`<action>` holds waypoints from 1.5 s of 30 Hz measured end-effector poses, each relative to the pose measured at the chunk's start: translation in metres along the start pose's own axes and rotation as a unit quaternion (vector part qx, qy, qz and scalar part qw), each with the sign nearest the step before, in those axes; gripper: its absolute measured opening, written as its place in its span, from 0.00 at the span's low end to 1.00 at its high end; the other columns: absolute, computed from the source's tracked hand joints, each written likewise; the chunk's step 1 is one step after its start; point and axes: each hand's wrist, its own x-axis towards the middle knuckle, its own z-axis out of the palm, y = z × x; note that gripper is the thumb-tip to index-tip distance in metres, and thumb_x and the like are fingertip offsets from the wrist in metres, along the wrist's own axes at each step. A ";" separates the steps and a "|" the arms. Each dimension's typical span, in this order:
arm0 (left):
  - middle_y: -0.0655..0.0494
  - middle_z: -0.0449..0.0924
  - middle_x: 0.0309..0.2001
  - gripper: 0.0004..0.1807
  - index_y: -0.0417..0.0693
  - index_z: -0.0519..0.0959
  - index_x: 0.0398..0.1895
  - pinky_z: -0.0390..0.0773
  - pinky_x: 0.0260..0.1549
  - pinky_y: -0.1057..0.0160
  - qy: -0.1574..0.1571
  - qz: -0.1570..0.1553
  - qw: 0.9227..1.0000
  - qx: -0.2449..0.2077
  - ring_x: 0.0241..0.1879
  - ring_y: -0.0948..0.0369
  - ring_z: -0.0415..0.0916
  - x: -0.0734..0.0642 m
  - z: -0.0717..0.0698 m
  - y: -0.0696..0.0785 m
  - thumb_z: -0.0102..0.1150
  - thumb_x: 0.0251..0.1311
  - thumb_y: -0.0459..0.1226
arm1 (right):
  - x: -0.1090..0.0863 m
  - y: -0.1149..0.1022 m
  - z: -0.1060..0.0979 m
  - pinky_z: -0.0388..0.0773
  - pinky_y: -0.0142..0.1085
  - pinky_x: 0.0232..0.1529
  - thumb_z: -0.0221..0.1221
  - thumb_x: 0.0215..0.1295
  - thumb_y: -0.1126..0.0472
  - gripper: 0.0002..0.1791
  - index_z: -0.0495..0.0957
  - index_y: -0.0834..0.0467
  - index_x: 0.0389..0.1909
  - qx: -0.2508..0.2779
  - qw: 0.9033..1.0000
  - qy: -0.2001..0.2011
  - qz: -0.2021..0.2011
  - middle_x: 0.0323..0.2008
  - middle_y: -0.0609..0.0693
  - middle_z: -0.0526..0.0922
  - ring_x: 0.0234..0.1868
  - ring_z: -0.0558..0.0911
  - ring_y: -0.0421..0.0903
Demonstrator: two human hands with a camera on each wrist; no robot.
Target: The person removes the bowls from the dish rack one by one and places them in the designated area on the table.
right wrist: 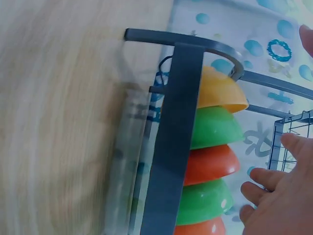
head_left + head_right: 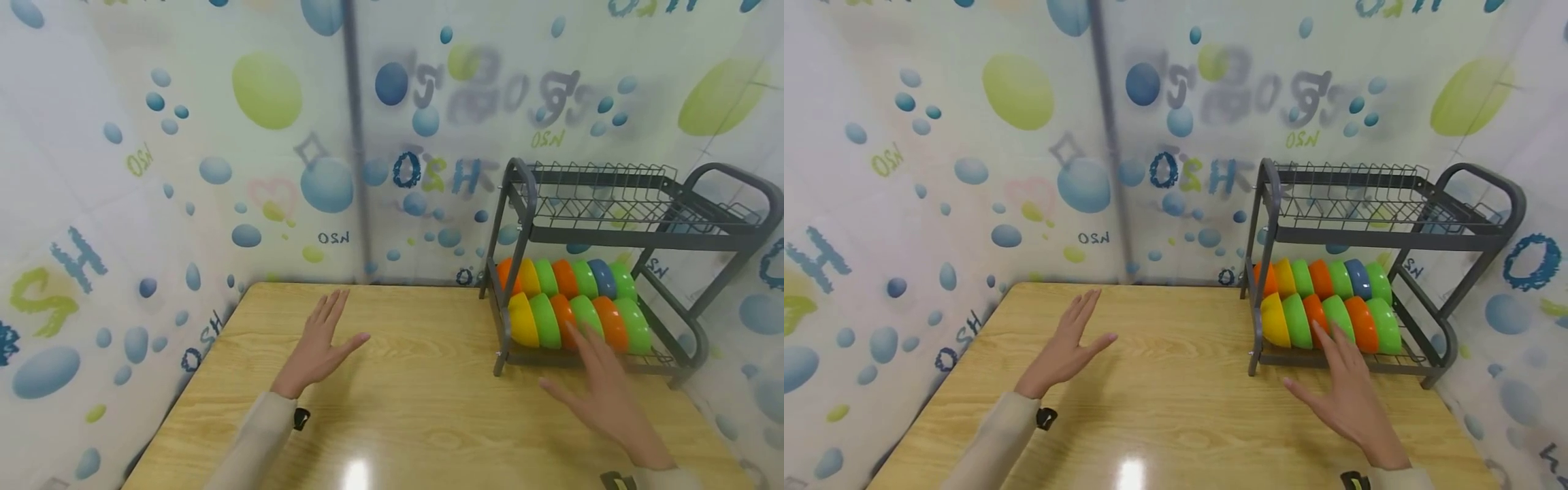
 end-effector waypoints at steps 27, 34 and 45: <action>0.58 0.55 0.81 0.44 0.69 0.51 0.82 0.62 0.75 0.41 -0.046 0.104 0.971 -0.210 0.80 0.53 0.54 0.103 0.050 0.127 0.50 0.68 0.68 | 0.046 -0.034 0.008 0.73 0.62 0.65 0.60 0.70 0.36 0.52 0.51 0.64 0.80 0.107 0.988 -0.047 0.100 0.75 0.68 0.65 0.70 0.71 0.68; 0.56 0.63 0.78 0.39 0.62 0.57 0.81 0.67 0.73 0.45 -0.047 0.127 0.959 -0.249 0.76 0.52 0.62 0.125 0.064 0.156 0.55 0.72 0.59 | 0.051 -0.042 0.009 0.78 0.58 0.62 0.56 0.73 0.36 0.46 0.59 0.66 0.76 0.132 0.980 -0.043 0.145 0.69 0.70 0.72 0.65 0.77 0.67; 0.54 0.73 0.72 0.37 0.59 0.62 0.79 0.73 0.69 0.51 -0.041 0.137 0.958 -0.249 0.71 0.56 0.70 0.156 0.079 0.203 0.61 0.70 0.54 | 0.060 -0.040 0.018 0.84 0.53 0.53 0.54 0.77 0.45 0.32 0.72 0.67 0.67 0.131 0.976 -0.013 0.175 0.61 0.70 0.80 0.58 0.82 0.65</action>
